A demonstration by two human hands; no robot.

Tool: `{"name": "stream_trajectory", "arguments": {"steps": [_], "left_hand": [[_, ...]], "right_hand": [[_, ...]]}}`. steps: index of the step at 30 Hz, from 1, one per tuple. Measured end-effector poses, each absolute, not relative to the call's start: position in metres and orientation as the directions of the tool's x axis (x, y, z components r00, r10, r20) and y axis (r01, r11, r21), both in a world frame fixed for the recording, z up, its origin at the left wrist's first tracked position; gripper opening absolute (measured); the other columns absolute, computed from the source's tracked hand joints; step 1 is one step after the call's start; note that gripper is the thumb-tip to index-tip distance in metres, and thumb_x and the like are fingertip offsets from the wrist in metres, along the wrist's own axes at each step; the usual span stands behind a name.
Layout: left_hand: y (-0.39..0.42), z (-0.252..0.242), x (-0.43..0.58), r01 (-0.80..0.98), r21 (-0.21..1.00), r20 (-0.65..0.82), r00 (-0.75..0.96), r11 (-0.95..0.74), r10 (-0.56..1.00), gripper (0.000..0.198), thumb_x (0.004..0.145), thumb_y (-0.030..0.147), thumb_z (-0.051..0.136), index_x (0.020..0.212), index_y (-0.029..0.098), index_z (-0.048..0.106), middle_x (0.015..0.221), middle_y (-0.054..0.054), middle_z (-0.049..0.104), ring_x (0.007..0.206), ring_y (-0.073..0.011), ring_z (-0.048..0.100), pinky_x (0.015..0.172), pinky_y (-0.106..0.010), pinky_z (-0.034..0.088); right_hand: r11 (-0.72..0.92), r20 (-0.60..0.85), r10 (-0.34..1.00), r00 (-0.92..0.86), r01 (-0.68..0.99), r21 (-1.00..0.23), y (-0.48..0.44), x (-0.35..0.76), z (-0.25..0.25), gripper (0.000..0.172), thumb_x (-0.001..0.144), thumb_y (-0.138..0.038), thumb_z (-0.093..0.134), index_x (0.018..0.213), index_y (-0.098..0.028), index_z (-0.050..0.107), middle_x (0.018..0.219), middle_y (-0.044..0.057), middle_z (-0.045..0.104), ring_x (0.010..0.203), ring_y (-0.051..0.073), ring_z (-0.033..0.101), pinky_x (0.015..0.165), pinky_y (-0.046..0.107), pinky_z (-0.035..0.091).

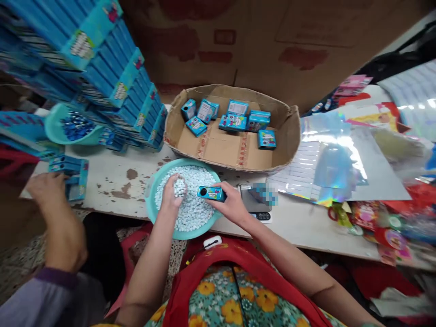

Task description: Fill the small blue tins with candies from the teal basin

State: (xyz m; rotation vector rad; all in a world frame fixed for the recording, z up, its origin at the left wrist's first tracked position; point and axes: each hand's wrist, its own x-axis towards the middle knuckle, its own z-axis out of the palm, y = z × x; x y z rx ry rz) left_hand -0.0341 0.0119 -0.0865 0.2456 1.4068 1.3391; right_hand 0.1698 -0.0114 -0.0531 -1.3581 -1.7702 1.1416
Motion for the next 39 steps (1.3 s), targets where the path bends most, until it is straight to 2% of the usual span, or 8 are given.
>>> {"name": "stream_trajectory", "arguments": {"steps": [3, 5, 7, 10, 16, 22, 32, 39], "left_hand": [[0.01, -0.051, -0.031, -0.668, 0.711, -0.518, -0.285, 0.22, 0.807, 0.024, 0.066, 0.037, 0.064, 0.07, 0.016, 0.052, 0.063, 0.0, 0.054, 0.052, -0.0116, 0.052, 0.045, -0.022, 0.039], [0.008, -0.037, -0.028, -0.71, 0.697, -0.445, -0.318, 0.101, 0.837, 0.023, 0.068, 0.035, 0.063, 0.07, 0.016, 0.052, 0.064, 0.0, 0.055, 0.058, -0.0131, 0.057, 0.054, -0.025, 0.046], [0.007, -0.033, -0.026, -0.666, 0.746, -0.374, -0.403, 0.013, 0.835, 0.021, 0.069, 0.033, 0.064, 0.069, 0.015, 0.053, 0.065, 0.0, 0.057, 0.062, -0.0143, 0.06, 0.06, -0.027, 0.049], [0.007, -0.038, -0.029, -0.589, 0.806, -0.308, -0.496, -0.054, 0.812, 0.021, 0.071, 0.032, 0.065, 0.07, 0.015, 0.053, 0.067, 0.0, 0.059, 0.06, -0.0134, 0.06, 0.061, -0.028, 0.049], [0.014, -0.04, -0.032, -0.552, 0.834, -0.344, -0.539, -0.015, 0.769, 0.028, 0.069, 0.036, 0.069, 0.072, 0.016, 0.05, 0.063, 0.002, 0.056, 0.051, -0.0101, 0.055, 0.051, -0.022, 0.043], [0.019, -0.022, -0.026, -0.429, 0.903, -0.305, -0.607, 0.021, 0.734, 0.036, 0.074, 0.044, 0.064, 0.06, 0.016, 0.046, 0.049, 0.003, 0.048, 0.042, -0.0077, 0.046, 0.048, -0.021, 0.038], [0.02, -0.015, -0.024, -0.492, 0.87, -0.339, -0.557, 0.028, 0.758, 0.036, 0.072, 0.048, 0.066, 0.063, 0.017, 0.048, 0.055, 0.002, 0.047, 0.043, -0.0096, 0.048, 0.049, -0.026, 0.036], [0.02, -0.028, -0.028, -0.463, 0.885, -0.315, -0.517, 0.049, 0.796, 0.033, 0.071, 0.048, 0.068, 0.06, 0.021, 0.051, 0.053, -0.002, 0.047, 0.045, -0.0139, 0.053, 0.05, -0.032, 0.039]], "right_hand": [[0.217, 0.041, 0.933, -0.357, 0.469, -0.856, -0.004, 0.147, -0.052, 0.031, 0.072, -0.032, 0.072, 0.099, -0.021, 0.061, 0.094, 0.005, 0.061, 0.092, 0.022, 0.057, 0.081, 0.033, 0.045], [0.271, 0.062, 0.919, -0.39, 0.507, -0.818, -0.001, 0.131, -0.052, 0.032, 0.072, -0.031, 0.072, 0.1, -0.02, 0.06, 0.096, 0.007, 0.062, 0.094, 0.023, 0.057, 0.083, 0.035, 0.045], [0.308, 0.07, 0.906, -0.417, 0.537, -0.785, 0.0, 0.118, -0.051, 0.032, 0.072, -0.029, 0.072, 0.101, -0.02, 0.06, 0.098, 0.007, 0.063, 0.095, 0.024, 0.057, 0.084, 0.036, 0.045], [0.337, 0.061, 0.888, -0.455, 0.557, -0.759, 0.001, 0.108, -0.051, 0.033, 0.072, -0.027, 0.071, 0.102, -0.02, 0.06, 0.099, 0.007, 0.064, 0.096, 0.025, 0.058, 0.085, 0.037, 0.045], [0.334, 0.044, 0.894, -0.446, 0.599, -0.728, 0.005, 0.102, -0.047, 0.03, 0.071, -0.026, 0.07, 0.099, -0.021, 0.061, 0.098, 0.006, 0.066, 0.095, 0.025, 0.06, 0.083, 0.037, 0.045], [0.366, 0.1, 0.875, -0.473, 0.513, -0.776, 0.012, 0.106, -0.052, 0.028, 0.077, -0.037, 0.065, 0.1, -0.021, 0.061, 0.098, 0.006, 0.067, 0.09, 0.024, 0.063, 0.078, 0.035, 0.048], [0.294, 0.079, 0.905, -0.419, 0.478, -0.828, 0.017, 0.106, -0.06, 0.04, 0.071, -0.056, 0.065, 0.099, -0.027, 0.063, 0.099, 0.004, 0.069, 0.088, 0.027, 0.065, 0.073, 0.037, 0.051], [0.231, 0.063, 0.932, -0.357, 0.451, -0.862, 0.017, 0.103, -0.063, 0.038, 0.07, -0.054, 0.066, 0.097, -0.028, 0.063, 0.096, 0.005, 0.07, 0.084, 0.029, 0.066, 0.071, 0.038, 0.05]]}}
